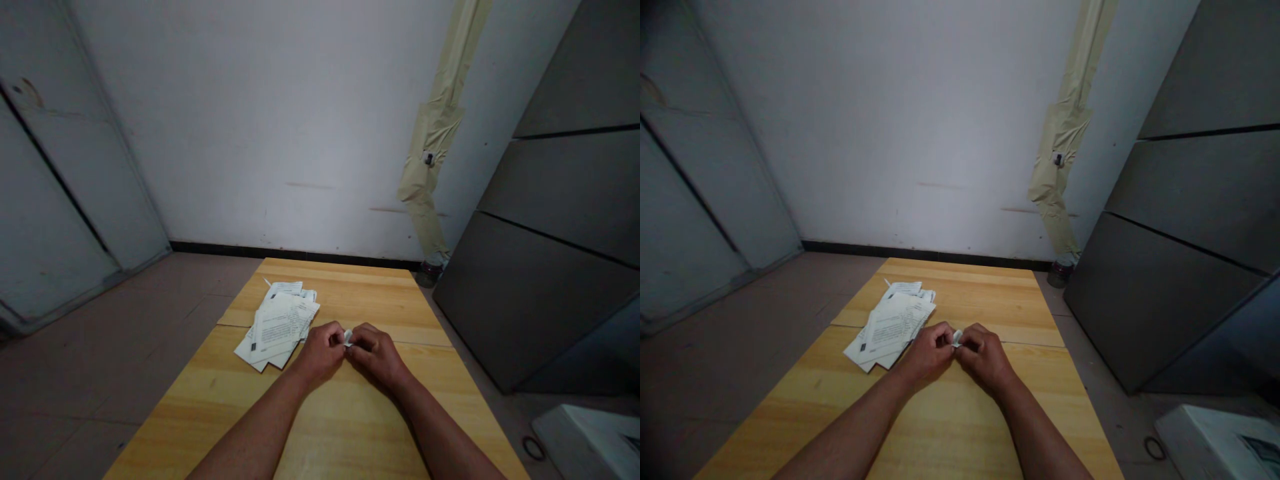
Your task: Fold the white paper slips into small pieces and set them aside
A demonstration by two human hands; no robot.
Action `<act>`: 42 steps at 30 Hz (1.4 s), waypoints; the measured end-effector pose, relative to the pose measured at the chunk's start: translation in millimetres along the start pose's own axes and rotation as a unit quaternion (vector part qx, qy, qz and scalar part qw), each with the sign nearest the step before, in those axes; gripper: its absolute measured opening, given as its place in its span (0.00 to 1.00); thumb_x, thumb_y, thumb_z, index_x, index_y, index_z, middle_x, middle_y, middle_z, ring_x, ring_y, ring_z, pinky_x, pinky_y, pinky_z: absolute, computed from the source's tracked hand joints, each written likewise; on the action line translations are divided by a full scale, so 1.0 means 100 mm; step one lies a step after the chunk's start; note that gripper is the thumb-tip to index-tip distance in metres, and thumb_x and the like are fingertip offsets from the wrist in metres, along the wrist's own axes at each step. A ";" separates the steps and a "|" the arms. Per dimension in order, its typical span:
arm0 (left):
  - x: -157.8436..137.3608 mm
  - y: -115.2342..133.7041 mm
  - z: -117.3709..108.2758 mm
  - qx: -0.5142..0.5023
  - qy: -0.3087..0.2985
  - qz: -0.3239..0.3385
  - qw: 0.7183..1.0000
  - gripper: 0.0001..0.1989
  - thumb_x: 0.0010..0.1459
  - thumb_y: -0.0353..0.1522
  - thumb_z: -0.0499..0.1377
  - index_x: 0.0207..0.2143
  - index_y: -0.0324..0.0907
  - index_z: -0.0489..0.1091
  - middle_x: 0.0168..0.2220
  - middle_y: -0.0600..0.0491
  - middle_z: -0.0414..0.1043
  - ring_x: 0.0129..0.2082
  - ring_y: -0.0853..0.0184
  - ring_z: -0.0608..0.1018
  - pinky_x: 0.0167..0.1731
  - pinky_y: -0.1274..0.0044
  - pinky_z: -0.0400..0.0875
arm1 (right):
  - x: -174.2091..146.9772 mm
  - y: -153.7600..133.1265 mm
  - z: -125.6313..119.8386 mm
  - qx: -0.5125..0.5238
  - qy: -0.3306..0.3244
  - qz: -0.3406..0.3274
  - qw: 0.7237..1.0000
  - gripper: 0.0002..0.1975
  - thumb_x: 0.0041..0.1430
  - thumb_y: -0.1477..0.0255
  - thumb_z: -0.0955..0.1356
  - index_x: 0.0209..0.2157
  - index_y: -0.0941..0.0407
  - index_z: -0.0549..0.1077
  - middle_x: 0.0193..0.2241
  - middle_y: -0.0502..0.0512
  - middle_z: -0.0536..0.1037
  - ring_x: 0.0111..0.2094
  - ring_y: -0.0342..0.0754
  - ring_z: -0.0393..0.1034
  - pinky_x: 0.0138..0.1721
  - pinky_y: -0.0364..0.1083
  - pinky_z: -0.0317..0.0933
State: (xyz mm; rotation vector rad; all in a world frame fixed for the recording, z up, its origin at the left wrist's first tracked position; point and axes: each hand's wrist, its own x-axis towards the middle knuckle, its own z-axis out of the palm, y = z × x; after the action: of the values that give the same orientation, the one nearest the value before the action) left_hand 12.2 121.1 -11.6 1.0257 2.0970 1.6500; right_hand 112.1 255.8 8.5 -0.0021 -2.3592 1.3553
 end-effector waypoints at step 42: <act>-0.02 0.01 0.08 -0.077 -0.019 -0.005 0.997 0.08 0.47 0.28 0.61 0.33 0.41 0.68 0.24 0.58 0.73 0.24 0.71 0.72 0.25 0.81 0.61 | 0.02 0.15 0.10 0.158 0.059 0.168 0.971 0.06 0.45 0.69 0.70 0.22 0.57 0.72 0.20 0.48 0.73 0.23 0.43 0.65 0.26 0.42 0.58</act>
State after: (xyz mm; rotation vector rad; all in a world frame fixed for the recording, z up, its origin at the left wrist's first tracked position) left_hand 19.0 125.2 -13.1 0.9864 1.9144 1.7425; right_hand 103.3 256.2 -7.3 -0.3941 -2.0837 1.8236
